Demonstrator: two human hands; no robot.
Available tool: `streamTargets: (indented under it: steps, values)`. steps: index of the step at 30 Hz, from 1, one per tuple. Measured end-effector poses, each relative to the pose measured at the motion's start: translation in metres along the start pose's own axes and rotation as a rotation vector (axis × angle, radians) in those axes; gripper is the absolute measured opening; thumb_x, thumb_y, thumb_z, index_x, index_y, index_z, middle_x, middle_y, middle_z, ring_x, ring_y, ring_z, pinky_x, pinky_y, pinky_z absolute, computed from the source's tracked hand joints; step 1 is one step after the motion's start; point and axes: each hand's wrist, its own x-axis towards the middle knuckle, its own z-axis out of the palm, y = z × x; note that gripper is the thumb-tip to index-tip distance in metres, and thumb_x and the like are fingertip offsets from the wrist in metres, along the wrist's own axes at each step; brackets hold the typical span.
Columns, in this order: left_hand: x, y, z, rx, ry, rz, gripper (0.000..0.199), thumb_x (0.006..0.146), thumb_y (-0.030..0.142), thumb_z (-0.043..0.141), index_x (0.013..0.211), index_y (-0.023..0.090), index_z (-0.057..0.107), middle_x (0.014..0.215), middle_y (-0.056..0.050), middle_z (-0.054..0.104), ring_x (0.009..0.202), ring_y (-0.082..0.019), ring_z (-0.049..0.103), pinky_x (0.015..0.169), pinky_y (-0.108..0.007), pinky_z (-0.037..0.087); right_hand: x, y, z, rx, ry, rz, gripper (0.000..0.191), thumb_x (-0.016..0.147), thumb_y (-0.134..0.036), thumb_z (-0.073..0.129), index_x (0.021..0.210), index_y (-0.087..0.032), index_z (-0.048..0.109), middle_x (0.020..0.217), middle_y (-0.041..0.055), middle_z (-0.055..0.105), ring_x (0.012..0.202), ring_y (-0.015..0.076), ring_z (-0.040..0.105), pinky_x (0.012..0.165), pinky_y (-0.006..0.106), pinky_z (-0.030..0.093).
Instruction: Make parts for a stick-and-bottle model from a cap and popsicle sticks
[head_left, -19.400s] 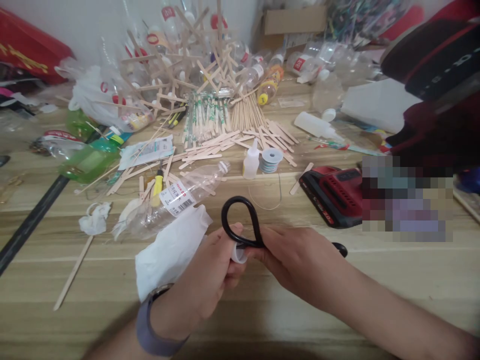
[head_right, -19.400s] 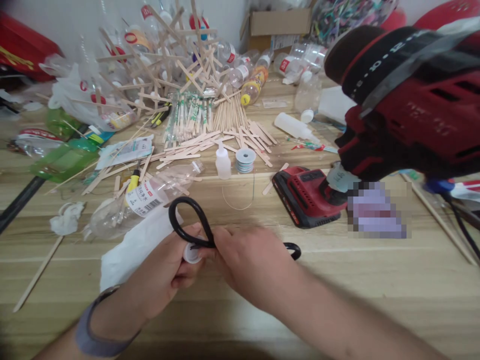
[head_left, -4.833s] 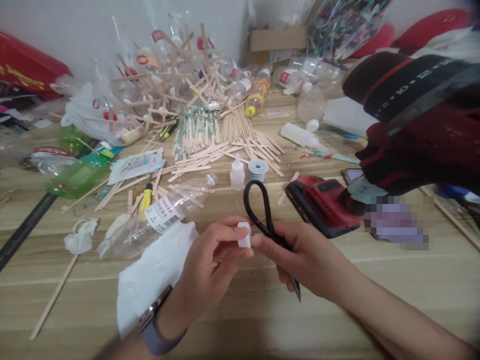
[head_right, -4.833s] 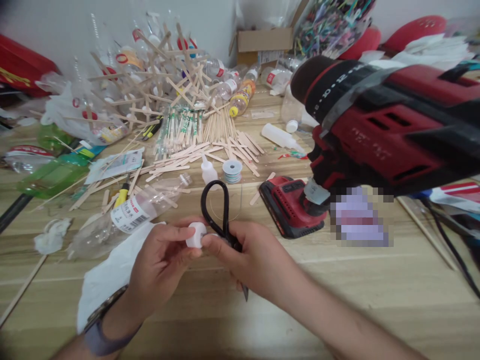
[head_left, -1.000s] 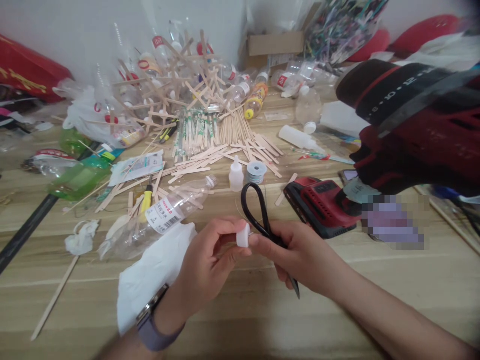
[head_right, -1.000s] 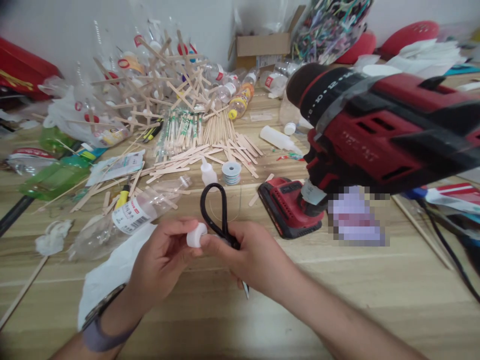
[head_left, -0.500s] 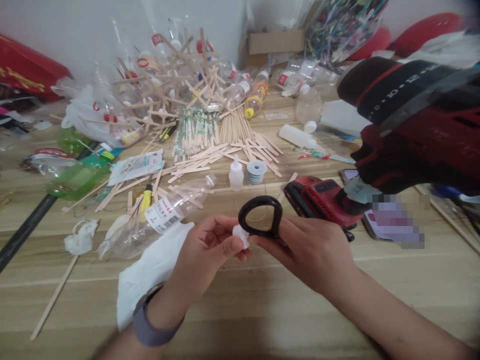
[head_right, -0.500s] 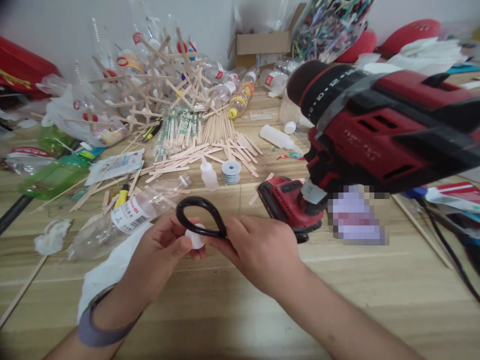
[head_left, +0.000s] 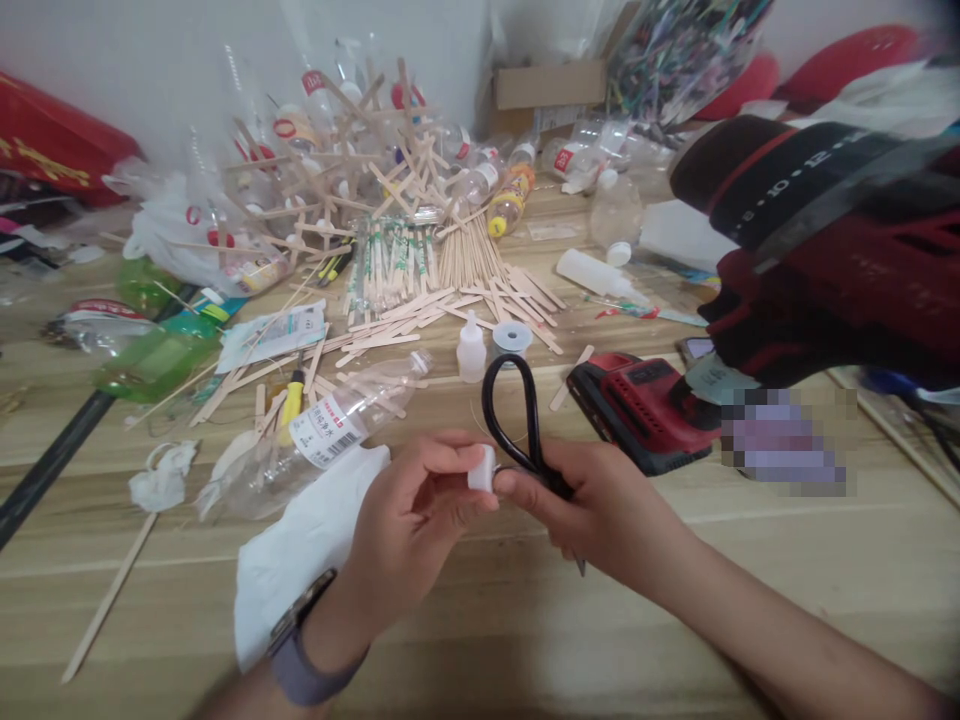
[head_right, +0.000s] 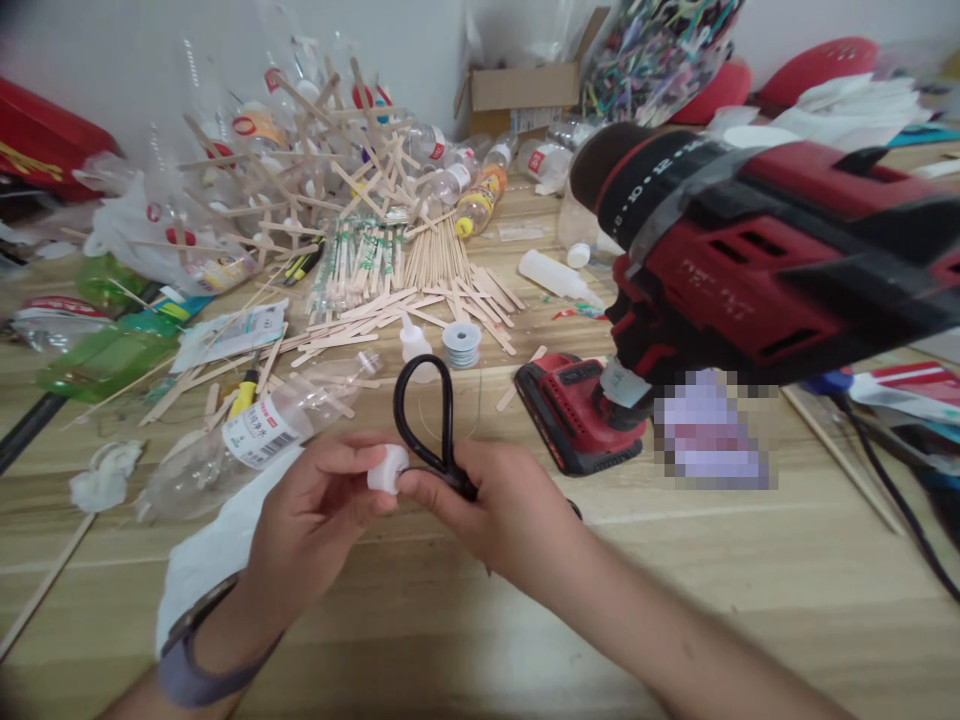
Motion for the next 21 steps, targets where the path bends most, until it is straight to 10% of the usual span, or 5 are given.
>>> streamTargets:
  steps: [9, 21]
  values:
    - [-0.006, -0.001, -0.001, 0.292, -0.058, 0.296, 0.041, 0.084, 0.001, 0.064, 0.108, 0.034, 0.060, 0.124, -0.003, 0.063, 0.105, -0.020, 0.064, 0.083, -0.035, 0.055, 0.001, -0.005, 0.003, 0.520, -0.278, 0.336, 0.044, 0.079, -0.063, 0.057, 0.064, -0.023, 0.047, 0.038, -0.0101, 0.042, 0.029, 0.0067, 0.038, 0.028, 0.015, 0.030]
    - [-0.006, -0.002, 0.004, 0.039, 0.012, 0.115, 0.034, 0.085, 0.002, 0.065, 0.104, 0.030, 0.061, 0.124, 0.000, 0.066, 0.113, -0.017, 0.063, 0.089, -0.029, 0.055, 0.002, -0.004, 0.000, 0.492, 0.022, 0.301, 0.045, 0.075, -0.059, 0.063, 0.055, -0.023, 0.046, 0.034, -0.0068, 0.046, 0.028, 0.0081, 0.040, 0.029, 0.018, 0.030]
